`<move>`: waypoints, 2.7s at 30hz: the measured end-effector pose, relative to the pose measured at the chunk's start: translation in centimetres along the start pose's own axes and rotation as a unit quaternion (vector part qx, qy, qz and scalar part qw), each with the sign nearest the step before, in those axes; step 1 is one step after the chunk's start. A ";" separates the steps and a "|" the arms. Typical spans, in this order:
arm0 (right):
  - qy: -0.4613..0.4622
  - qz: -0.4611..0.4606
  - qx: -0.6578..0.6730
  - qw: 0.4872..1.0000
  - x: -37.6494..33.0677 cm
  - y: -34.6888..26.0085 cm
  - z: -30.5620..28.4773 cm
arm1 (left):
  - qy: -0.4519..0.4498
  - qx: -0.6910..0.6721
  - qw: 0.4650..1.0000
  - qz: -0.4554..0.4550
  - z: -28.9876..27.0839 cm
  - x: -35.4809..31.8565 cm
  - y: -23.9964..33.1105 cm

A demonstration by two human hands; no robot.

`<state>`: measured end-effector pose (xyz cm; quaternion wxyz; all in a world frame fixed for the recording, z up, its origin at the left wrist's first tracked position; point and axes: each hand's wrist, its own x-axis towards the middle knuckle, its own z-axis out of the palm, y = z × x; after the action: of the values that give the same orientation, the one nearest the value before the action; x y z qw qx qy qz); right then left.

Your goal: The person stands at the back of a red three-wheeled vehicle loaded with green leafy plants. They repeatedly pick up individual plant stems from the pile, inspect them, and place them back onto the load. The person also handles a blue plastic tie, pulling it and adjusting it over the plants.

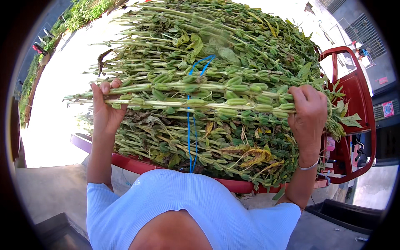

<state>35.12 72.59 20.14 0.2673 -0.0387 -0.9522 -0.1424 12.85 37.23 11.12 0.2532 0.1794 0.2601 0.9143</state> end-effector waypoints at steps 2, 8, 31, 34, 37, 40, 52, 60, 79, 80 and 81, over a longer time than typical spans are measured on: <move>-0.115 0.035 0.041 0.992 -2.4 -2.5 1.1 | 0.037 0.019 0.998 -0.040 -2.0 -1.9 0.5; -0.180 0.010 0.077 0.981 -5.5 -5.1 4.6 | 0.175 0.026 0.975 -0.131 -6.7 -5.4 -1.5; -0.111 0.032 0.059 0.991 -8.8 -4.9 5.9 | 0.109 0.098 0.970 -0.196 -3.6 -11.2 0.1; -0.179 0.071 0.059 0.979 -8.8 -5.0 5.2 | 0.099 0.359 0.886 -0.277 -4.0 -11.1 1.4; -0.221 0.092 0.151 0.959 -7.9 -4.2 4.1 | 0.056 0.705 0.677 -0.202 -3.3 -10.9 1.4; -0.265 0.086 0.239 0.930 -6.4 -3.3 2.0 | -0.105 0.699 0.667 -0.238 -1.1 -9.1 3.4; -0.151 -0.077 0.133 0.976 5.5 -2.4 13.5 | -0.323 0.799 0.502 0.072 3.9 -1.6 -6.1; -0.057 -0.061 0.235 0.969 8.7 0.6 16.9 | -0.313 0.839 0.443 0.039 2.1 0.1 -11.3; -0.080 -0.066 0.246 0.964 1.9 -4.9 3.5 | -0.284 0.862 0.372 0.195 5.3 -3.1 -9.4; -0.124 -0.054 0.272 0.953 0.4 -4.9 3.8 | -0.309 0.853 0.383 0.175 5.7 -4.2 -9.7; -0.132 -0.037 0.298 0.945 -0.9 -5.0 4.4 | -0.312 0.838 0.391 0.218 5.7 -4.9 -10.0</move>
<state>32.92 69.10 14.82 0.1327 0.0595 -0.9788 0.1443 23.17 44.02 9.08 -0.1695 0.6246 0.7496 0.1386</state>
